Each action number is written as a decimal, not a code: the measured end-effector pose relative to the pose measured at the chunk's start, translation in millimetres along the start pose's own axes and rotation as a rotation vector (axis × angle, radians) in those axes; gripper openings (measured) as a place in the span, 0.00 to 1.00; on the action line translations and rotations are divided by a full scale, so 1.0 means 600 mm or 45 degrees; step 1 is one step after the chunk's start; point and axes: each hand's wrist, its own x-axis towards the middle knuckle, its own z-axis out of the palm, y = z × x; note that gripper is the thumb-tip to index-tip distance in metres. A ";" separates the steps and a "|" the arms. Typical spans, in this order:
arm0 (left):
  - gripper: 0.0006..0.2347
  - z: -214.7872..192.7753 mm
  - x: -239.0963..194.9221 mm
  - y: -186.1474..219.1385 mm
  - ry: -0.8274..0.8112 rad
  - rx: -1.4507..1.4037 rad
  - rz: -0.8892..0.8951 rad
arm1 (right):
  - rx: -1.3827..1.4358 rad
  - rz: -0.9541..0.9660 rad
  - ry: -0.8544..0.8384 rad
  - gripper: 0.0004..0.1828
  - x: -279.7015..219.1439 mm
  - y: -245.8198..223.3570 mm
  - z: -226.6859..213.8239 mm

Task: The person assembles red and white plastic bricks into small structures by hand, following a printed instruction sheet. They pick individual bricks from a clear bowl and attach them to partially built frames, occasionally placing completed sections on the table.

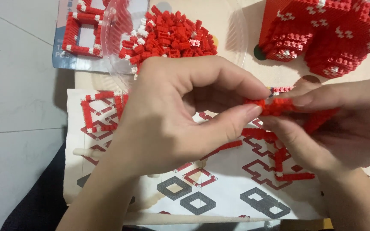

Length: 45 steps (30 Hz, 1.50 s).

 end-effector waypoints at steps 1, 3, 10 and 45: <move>0.06 0.002 0.001 -0.002 0.001 0.000 0.003 | -0.001 -0.003 -0.001 0.20 -0.004 -0.004 0.002; 0.05 0.005 0.003 -0.002 0.022 0.030 -0.044 | -0.053 0.113 0.107 0.22 -0.008 -0.012 0.005; 0.12 0.001 0.008 0.002 -0.125 0.123 0.266 | -0.196 -0.680 -0.016 0.12 0.084 0.025 -0.033; 0.10 0.018 -0.129 -0.129 0.204 1.524 0.519 | -0.577 -0.494 -0.432 0.08 0.061 0.107 0.028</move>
